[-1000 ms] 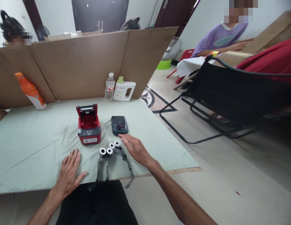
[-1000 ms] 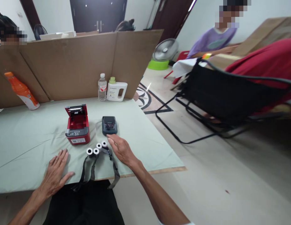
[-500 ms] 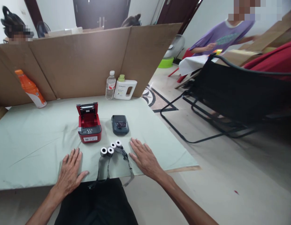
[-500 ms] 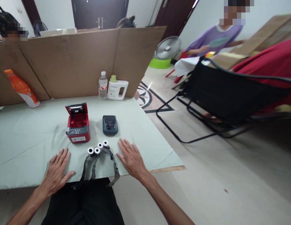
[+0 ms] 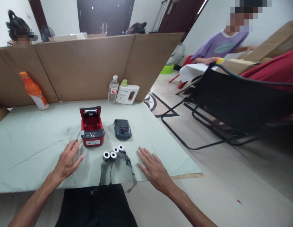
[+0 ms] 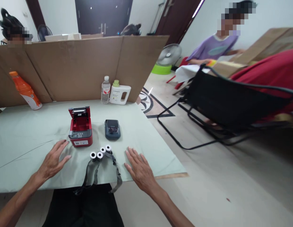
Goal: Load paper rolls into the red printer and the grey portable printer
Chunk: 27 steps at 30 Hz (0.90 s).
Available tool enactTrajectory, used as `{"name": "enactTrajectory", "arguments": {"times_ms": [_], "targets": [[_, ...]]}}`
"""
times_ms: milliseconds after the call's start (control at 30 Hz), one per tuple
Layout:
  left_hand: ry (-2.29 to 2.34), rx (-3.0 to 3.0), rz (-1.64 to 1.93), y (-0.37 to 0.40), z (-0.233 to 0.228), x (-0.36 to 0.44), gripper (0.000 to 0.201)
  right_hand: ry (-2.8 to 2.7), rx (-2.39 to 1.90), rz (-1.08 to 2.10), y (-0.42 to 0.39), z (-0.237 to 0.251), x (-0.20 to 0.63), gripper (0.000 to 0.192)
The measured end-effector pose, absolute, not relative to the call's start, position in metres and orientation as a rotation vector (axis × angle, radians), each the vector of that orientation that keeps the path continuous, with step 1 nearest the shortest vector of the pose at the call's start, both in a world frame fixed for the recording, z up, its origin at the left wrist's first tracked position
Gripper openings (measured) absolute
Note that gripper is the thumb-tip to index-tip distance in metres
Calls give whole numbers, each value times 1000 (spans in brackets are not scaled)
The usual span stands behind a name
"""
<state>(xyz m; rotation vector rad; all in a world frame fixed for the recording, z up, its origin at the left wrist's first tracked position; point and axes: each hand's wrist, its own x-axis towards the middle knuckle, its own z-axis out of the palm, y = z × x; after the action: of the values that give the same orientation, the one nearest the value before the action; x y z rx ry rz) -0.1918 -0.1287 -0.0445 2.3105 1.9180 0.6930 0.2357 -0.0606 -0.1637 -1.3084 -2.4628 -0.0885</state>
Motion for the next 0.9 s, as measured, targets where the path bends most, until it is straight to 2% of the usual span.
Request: {"name": "enactTrajectory", "arguments": {"times_ms": [233, 400, 533, 667, 900], "targets": [[1921, 2328, 896, -80, -7, -184, 52, -2392, -1317, -4, -63, -156, 239, 54], [1644, 2460, 924, -76, 6, -158, 38, -2125, -1292, 327, -56, -106, 220, 47], [1363, 2565, 712, -88, -1, -122, 31, -2032, -1070, 481, -56, -60, 180, 35], [1311, 2599, 450, -90, -14, -97, 30, -2121, -873, 520, -59, -43, 145, 29], [1361, 2509, 529, -77, -14, -95, 20, -2333, -813, 440, -57, -48, 130, 30]]}}
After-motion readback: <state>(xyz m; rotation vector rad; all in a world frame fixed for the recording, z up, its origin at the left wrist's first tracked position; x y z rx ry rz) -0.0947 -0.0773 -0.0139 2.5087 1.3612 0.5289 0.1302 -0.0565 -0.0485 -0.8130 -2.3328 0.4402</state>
